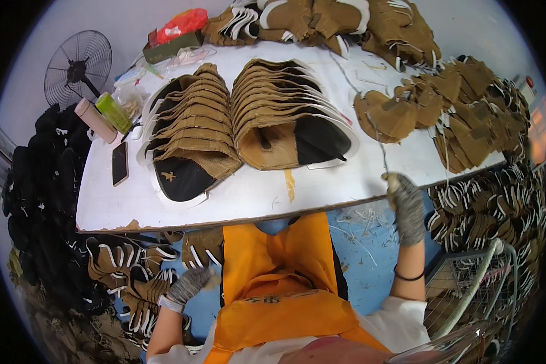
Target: The person uses snips to trim excess threads and material from several brown boot uppers, handling them one by one at a workbench.
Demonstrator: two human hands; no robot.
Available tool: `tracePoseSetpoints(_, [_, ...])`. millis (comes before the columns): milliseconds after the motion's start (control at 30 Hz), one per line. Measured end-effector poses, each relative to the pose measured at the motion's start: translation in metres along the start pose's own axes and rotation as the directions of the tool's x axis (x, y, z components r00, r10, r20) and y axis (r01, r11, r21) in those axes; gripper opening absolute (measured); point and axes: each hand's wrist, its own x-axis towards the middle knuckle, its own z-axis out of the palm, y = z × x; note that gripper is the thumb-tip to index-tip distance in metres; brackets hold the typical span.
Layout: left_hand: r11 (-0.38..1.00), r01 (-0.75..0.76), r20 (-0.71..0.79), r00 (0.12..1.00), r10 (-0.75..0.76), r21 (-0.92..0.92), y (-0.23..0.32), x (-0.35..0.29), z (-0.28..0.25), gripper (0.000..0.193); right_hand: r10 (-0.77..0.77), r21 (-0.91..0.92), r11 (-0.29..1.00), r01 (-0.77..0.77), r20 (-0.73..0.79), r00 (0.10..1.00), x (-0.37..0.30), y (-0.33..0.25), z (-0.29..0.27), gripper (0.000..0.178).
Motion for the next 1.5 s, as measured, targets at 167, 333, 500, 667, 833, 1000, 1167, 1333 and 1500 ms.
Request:
tracePoseSetpoints(167, [0.612, -0.625, 0.006, 0.697, 0.717, -0.484, 0.177, 0.020, 0.062, 0.044, -0.129, -0.148, 0.981, 0.125, -0.014, 0.992, -0.116, 0.053, 0.007, 0.031])
tracePoseSetpoints(333, [0.344, -0.370, 0.094, 0.551, 0.829, -0.863, 0.288, 0.077, 0.147, 0.044, -0.070, -0.166, 0.982, 0.095, 0.152, 0.986, -0.214, 0.120, -0.022, 0.021])
tracePoseSetpoints(500, [0.146, -0.214, -0.050, 0.706, 0.707, -0.966, 0.292, 0.065, 0.143, 0.038, 0.378, 0.176, 0.903, -0.391, 0.101, 0.920, -0.283, 0.254, -0.051, 0.016])
tracePoseSetpoints(667, [0.379, -0.092, 0.243, 0.626, 0.741, -0.921, 0.198, 0.110, 0.201, 0.043, 0.255, 0.134, 0.944, -0.301, 0.283, 0.925, -0.263, 0.166, -0.041, 0.021])
tracePoseSetpoints(833, [0.770, -0.467, 0.564, 0.526, 0.636, -0.434, 0.167, 0.127, 0.179, 0.047, 0.338, -0.035, 0.940, -0.340, 0.240, 0.910, -0.253, 0.177, -0.062, 0.047])
tracePoseSetpoints(1000, [0.705, -0.703, 0.307, 0.693, 0.652, 0.091, 0.292, 0.005, -0.022, 0.032, 0.471, -0.082, 0.880, -0.469, 0.284, 0.835, -0.210, 0.144, -0.030, 0.041])
tracePoseSetpoints(1167, [0.556, -0.598, -0.066, 0.644, 0.762, 0.578, 0.429, 0.041, -0.162, 0.058, 0.519, -0.172, 0.851, -0.495, 0.411, 0.750, -0.160, 0.116, -0.002, 0.045])
tracePoseSetpoints(1333, [0.226, -0.514, 0.160, 0.602, 0.782, 0.828, 0.448, 0.232, -0.264, 0.066, 0.595, -0.509, 0.802, -0.312, 0.637, 0.490, -0.175, 0.150, -0.030, 0.029])
tracePoseSetpoints(1500, [0.430, -0.438, 0.226, 0.859, 0.460, 0.789, 0.445, 0.236, -0.257, 0.100, 0.832, -0.424, 0.516, -0.744, 0.453, 0.319, -0.163, 0.064, -0.025, 0.033])
